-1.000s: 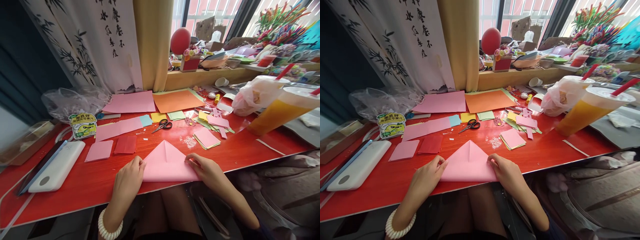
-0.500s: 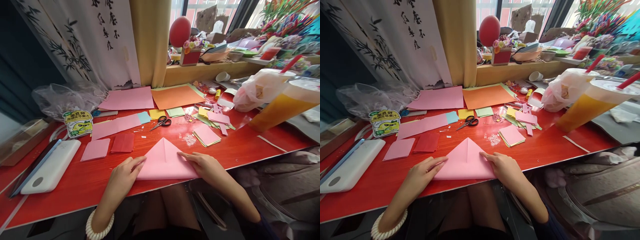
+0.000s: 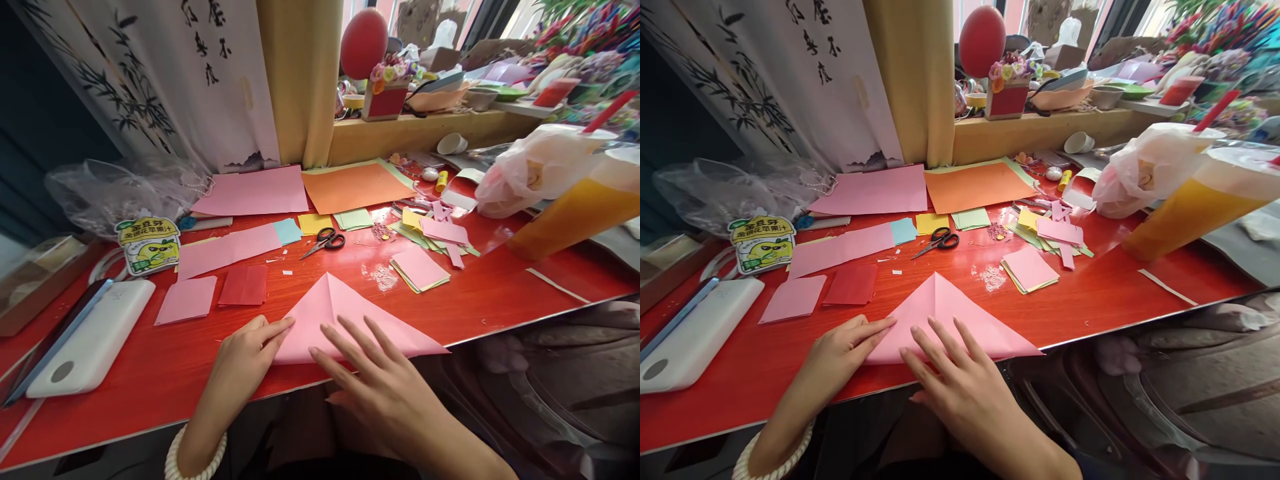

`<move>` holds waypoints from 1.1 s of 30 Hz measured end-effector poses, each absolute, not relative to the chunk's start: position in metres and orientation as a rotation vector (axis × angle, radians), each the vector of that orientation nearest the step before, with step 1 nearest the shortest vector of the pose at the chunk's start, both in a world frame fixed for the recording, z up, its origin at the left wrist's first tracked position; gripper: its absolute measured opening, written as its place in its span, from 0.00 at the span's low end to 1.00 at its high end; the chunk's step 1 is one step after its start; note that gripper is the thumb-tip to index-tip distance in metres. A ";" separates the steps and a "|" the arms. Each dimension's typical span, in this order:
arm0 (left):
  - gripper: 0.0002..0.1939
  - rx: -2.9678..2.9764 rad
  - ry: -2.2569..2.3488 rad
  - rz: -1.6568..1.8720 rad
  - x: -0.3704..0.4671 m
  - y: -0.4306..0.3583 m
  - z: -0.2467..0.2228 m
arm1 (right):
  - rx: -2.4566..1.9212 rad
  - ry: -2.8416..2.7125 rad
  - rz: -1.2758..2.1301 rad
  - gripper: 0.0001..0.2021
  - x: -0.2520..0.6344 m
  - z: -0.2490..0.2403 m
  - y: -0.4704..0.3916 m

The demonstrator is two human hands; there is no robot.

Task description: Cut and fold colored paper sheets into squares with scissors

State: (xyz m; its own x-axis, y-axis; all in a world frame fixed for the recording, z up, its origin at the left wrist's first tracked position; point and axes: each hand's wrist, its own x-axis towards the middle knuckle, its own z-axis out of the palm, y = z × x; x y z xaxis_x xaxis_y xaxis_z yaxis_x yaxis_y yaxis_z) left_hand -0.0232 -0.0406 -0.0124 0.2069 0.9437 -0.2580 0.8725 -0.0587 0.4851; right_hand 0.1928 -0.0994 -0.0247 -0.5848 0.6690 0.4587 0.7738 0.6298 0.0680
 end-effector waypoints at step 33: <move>0.20 2.220 0.882 0.921 -0.049 -0.069 -0.023 | -1.295 -2.340 -0.105 0.37 0.282 -0.042 -0.123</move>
State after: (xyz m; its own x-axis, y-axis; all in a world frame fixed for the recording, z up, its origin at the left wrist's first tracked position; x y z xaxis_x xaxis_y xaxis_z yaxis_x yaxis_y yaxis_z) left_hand -0.0495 -0.0690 -0.0230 0.5449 0.7458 0.3832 0.3510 -0.6179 0.7035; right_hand 0.2821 -0.1229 -0.0417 -0.4504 0.7833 0.4285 0.8186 0.5539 -0.1521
